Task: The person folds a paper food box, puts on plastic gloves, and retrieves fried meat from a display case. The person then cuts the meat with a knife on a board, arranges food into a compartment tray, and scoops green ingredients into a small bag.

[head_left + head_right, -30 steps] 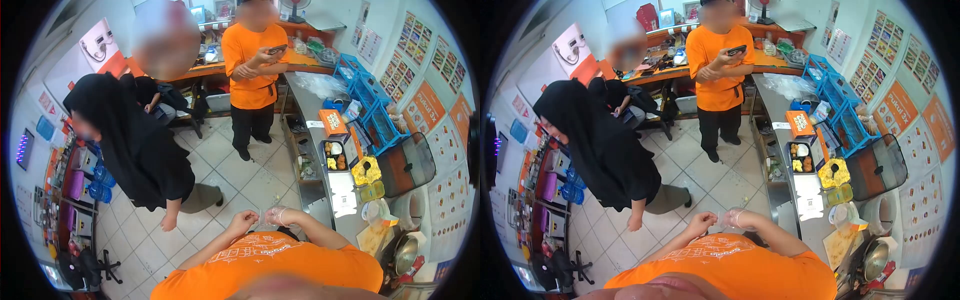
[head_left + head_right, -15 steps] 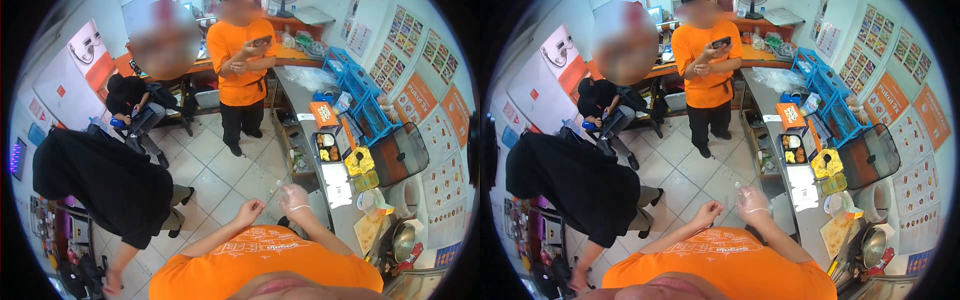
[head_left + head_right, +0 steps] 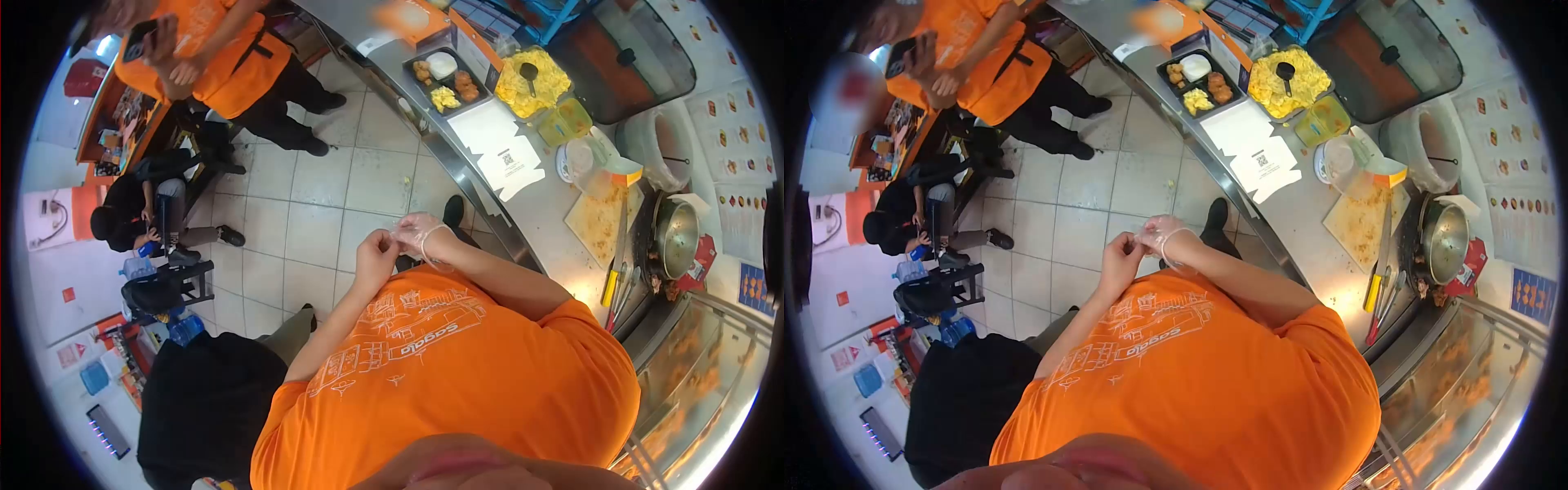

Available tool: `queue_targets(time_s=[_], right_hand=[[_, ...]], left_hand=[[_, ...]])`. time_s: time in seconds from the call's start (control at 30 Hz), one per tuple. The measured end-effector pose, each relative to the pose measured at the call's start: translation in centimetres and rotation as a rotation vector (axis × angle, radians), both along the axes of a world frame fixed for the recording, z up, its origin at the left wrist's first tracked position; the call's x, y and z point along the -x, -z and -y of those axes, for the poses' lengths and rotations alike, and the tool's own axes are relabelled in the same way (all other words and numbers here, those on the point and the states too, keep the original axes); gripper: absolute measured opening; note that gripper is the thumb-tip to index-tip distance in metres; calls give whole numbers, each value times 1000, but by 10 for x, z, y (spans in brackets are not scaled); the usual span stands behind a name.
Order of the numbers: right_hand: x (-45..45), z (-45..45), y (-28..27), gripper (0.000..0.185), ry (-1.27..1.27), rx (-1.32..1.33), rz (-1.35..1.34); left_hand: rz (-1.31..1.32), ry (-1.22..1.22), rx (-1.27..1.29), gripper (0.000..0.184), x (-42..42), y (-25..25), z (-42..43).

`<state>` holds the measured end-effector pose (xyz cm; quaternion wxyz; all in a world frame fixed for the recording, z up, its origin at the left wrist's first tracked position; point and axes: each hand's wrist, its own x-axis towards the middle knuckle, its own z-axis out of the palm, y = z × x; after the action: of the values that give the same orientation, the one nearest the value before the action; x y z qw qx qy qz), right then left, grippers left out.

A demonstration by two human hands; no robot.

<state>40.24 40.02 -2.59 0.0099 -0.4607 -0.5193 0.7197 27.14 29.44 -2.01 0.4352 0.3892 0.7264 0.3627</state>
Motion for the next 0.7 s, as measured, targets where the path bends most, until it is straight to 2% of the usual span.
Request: queue_targets(time_s=[0.03, 0.07, 0.1, 0.13, 0.23, 0.33, 0.4, 0.47, 0.53, 0.6, 0.63, 0.7], right_hand=[[-10, -9, 9, 30, -2, 24, -5], [-21, -17, 17, 27, 58, 204, -131], [-31, -27, 27, 25, 119, 381, -255], [-40, -40, 27, 25, 115, 402, -257], [-58, -76, 26, 16, 164, 519, -233], [-66, -101, 30, 13, 51, 505, -165], [-69, -126, 22, 19, -391, 254, 4], [-73, -130, 45, 24, -414, 230, -53], [-77, -118, 70, 28, -430, 216, -106], [-77, -110, 84, 29, -401, -592, -301], [-79, -113, 78, 29, -405, -584, -302], [-81, -130, 48, 35, -439, -180, -102]], left_hand=[[66, -8, 27, 12, -6, 3, -8], [62, -13, 53, 12, -9, 5, -15], [171, -21, 103, 11, -13, 8, -26], [281, -32, 148, 11, -17, 11, -38], [390, -57, 248, 12, -29, 12, -68], [326, -30, 281, 11, -42, 5, -94], [247, 10, 241, 11, -48, 8, -104], [172, 53, 206, 12, -52, 1, -115], [-116, 299, 307, 17, -51, -14, -130], [-105, 337, 347, 20, -54, -23, -142], [-98, 380, 379, 22, -56, -24, -144], [-100, 358, 298, 22, -62, -6, -138]])
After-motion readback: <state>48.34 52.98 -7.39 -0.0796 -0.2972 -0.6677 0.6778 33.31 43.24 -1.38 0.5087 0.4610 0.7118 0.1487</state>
